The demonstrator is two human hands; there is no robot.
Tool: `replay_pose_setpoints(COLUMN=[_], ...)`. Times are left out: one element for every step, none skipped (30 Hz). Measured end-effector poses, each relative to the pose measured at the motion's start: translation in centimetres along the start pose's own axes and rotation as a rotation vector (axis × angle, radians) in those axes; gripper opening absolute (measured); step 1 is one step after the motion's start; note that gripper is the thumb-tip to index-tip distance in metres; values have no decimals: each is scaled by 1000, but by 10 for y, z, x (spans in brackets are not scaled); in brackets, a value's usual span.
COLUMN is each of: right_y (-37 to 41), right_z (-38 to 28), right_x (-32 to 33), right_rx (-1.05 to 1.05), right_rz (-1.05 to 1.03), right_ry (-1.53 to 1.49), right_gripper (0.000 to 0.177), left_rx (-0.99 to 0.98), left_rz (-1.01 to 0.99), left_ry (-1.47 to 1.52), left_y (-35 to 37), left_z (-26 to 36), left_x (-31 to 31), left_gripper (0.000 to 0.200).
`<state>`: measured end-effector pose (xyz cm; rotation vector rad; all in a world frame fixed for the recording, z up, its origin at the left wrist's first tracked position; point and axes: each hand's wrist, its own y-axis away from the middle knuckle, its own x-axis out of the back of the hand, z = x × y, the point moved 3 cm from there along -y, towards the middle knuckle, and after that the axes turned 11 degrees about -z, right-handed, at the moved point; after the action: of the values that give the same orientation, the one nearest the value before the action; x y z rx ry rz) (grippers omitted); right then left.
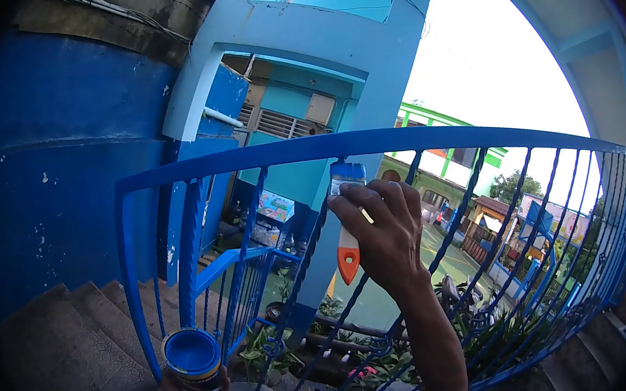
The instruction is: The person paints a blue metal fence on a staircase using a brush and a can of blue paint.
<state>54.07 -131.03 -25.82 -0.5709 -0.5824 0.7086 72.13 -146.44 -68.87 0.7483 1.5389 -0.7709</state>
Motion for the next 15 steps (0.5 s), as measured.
replay_pose_setpoints(right_y=[-2, -2, 2, 5, 7, 8, 8, 5, 2, -3, -6, -7, -4, 2, 8], right_z=[-2, -6, -11, -16, -19, -21, -21, -18, -14, -10, -6, -4, -4, -5, -6], right_x=[-2, -4, -5, -5, -3, 1, 5, 9, 11, 14, 16, 13, 8, 3, -2], right_rx=[21, 53, 84, 114, 120, 126, 132, 109, 91, 73, 56, 52, 70, 86, 101], right_rz=[-7, -58, -108, -160, -176, -192, -210, -182, -132, -83, -33, -22, -49, -75, -100], right_ry=[13, 18, 22, 25, -12, -48, -83, -117, -101, -85, -69, -32, -23, -13, -4], right_gripper=[40, 39, 39, 39, 38, 38, 38, 36, 36, 35, 35, 35, 35, 36, 36], left_rx=[1, 1, -1, -3, -5, -6, -4, -1, -5, -8, -11, -9, -7, -6, -2], left_rz=[-1, -3, -4, -3, -4, -13, -22, -29, -21, -12, -3, -14, -27, -39, -42], left_ry=[-1, -2, 1, 3, 7, -2, -11, -21, -14, -7, 1, -7, -16, -27, -17], left_y=[0, 1, 0, 0, -1, -2, -3, -2, -2, -2, -1, -1, -1, -1, 0], left_z=[0, 0, 1, 1, 1, 1, 1, 2, 1, 0, -1, -1, -1, 0, 0], left_x=[-3, -4, -3, -1, 0, 1, 2, 2, 2, 0, 0, 0, 2, 3, 3], left_gripper=[98, 98, 98, 98, 97, 97, 97, 97, 98, 98, 98, 98, 98, 99, 99])
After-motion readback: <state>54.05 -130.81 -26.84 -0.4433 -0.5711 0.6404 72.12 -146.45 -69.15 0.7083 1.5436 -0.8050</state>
